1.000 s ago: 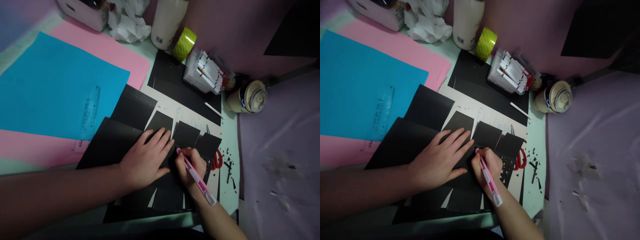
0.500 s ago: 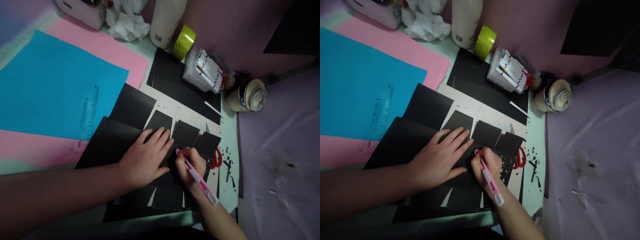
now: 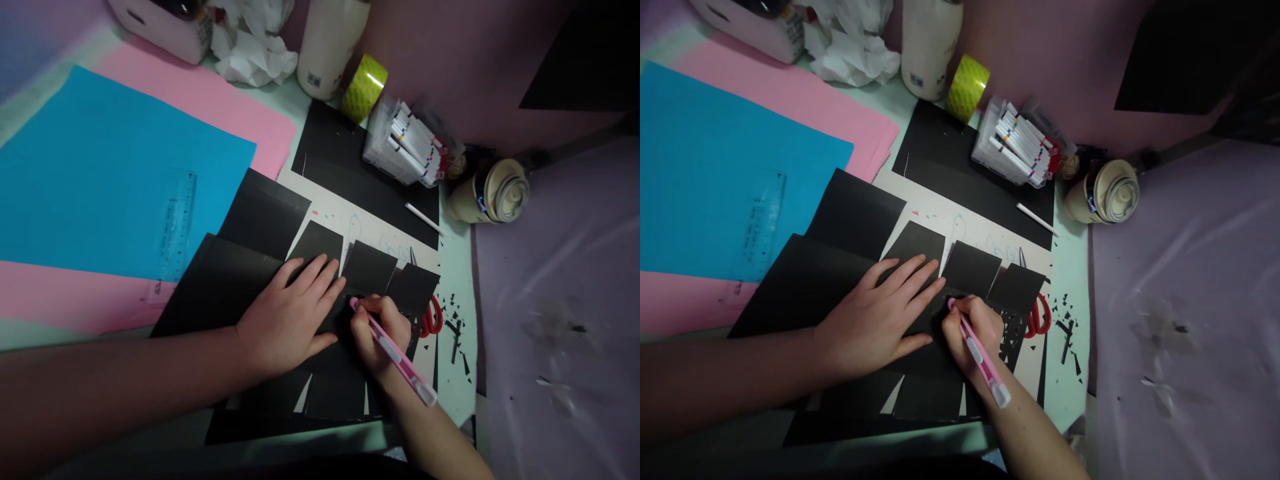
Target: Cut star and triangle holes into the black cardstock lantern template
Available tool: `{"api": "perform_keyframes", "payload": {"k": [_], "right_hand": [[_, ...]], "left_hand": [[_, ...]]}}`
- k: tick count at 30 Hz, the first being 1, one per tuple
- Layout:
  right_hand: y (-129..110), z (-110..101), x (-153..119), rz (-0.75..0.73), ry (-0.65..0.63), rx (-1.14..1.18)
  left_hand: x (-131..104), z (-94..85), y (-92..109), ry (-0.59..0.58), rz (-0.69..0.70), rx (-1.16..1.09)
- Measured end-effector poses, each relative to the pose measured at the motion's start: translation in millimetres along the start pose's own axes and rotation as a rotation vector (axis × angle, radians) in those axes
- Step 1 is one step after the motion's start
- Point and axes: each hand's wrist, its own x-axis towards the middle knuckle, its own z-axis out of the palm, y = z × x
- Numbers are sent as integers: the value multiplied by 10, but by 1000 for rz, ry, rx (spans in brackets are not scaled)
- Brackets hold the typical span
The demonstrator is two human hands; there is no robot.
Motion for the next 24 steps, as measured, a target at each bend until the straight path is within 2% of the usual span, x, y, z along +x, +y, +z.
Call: {"api": "perform_keyframes", "payload": {"k": [4,7,9,13,15,18,21,24], "right_hand": [[40,-15,17,162,133,189],[101,-100,94,265,139,309],[144,-194,168,316,78,422],[190,-387,335,501,-173,720],[195,-440,424,544,-277,779],[209,-439,560,496,-398,717],[247,-379,671,357,-453,555],[308,-329,723,251,-510,538]], "left_hand": [[-2,-4,2,-6,5,-1],[-6,-8,3,-8,2,2],[-9,-8,2,-5,3,5],[-7,-1,1,4,4,5],[-5,3,4,8,3,7],[-5,5,7,6,4,15],[-12,6,6,3,4,21],[-18,9,-1,2,8,18]]}}
